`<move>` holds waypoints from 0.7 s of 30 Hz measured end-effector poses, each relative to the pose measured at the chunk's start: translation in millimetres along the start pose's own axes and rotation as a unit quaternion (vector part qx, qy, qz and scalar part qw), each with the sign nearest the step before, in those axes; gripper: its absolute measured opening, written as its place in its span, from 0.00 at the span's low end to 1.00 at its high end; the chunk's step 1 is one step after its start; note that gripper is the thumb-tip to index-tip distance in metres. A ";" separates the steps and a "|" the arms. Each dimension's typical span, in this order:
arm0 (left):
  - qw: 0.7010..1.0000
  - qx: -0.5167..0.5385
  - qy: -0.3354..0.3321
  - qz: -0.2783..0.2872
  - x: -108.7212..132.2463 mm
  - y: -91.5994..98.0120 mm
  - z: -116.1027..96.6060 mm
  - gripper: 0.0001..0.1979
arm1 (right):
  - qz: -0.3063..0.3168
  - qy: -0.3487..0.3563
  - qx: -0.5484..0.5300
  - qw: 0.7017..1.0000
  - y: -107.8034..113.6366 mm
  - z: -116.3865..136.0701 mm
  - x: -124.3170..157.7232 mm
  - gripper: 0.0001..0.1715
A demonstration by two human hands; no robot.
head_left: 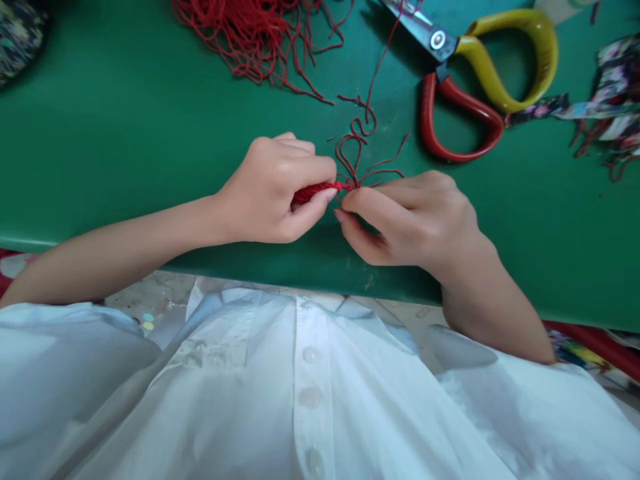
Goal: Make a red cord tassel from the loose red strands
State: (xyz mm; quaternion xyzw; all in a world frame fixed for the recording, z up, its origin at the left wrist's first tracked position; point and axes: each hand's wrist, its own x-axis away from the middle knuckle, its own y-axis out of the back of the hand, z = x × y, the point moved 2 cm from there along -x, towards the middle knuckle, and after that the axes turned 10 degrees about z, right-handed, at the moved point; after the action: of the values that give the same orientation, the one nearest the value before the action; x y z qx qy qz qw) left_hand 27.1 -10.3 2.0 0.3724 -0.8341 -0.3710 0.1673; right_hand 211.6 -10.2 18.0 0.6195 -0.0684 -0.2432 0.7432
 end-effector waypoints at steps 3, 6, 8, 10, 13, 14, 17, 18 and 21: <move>1.000 0.017 0.010 0.008 -0.3 -0.6 0.2 0.13 | 0.042 -0.002 0.002 0.999 -3.9 0.3 2.4 0.16; 1.000 0.011 0.006 0.011 -0.3 -2.1 -0.2 0.13 | 0.047 0.019 0.005 0.999 -5.7 0.2 2.4 0.16; 1.000 -0.012 -0.005 0.009 -0.2 -3.3 -0.4 0.14 | 0.013 0.055 0.011 0.998 -4.4 0.3 1.8 0.15; 0.999 -0.036 -0.019 0.009 -0.4 -4.3 -0.1 0.14 | -0.018 0.086 0.026 0.996 -2.0 0.4 0.4 0.14; 0.997 -0.063 -0.040 0.020 -1.0 -5.3 0.8 0.13 | 0.023 0.075 0.035 0.996 0.6 -1.4 -4.5 0.15; 0.996 -0.069 -0.045 0.026 -1.3 -5.5 1.0 0.13 | 0.046 0.061 0.029 0.997 1.0 -2.7 -6.4 0.16; 0.995 -0.076 -0.058 0.040 -2.2 -5.3 1.7 0.14 | 0.049 0.061 0.007 0.997 0.7 -7.1 -8.9 0.16; 0.994 -0.074 -0.061 0.044 -2.5 -4.9 1.9 0.14 | 0.029 0.065 0.003 0.998 -0.7 -9.1 -8.1 0.15; 0.995 -0.054 -0.072 0.052 -4.0 -2.8 2.2 0.14 | 0.014 0.010 -0.049 0.999 -11.4 -18.2 -1.9 0.16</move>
State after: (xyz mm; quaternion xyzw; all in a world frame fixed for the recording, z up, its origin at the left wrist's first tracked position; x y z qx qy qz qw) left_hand 30.0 -7.5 -1.6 0.2916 -0.8408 -0.4321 0.1456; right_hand 214.1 5.4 3.5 0.5841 -0.0576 -0.2291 0.7765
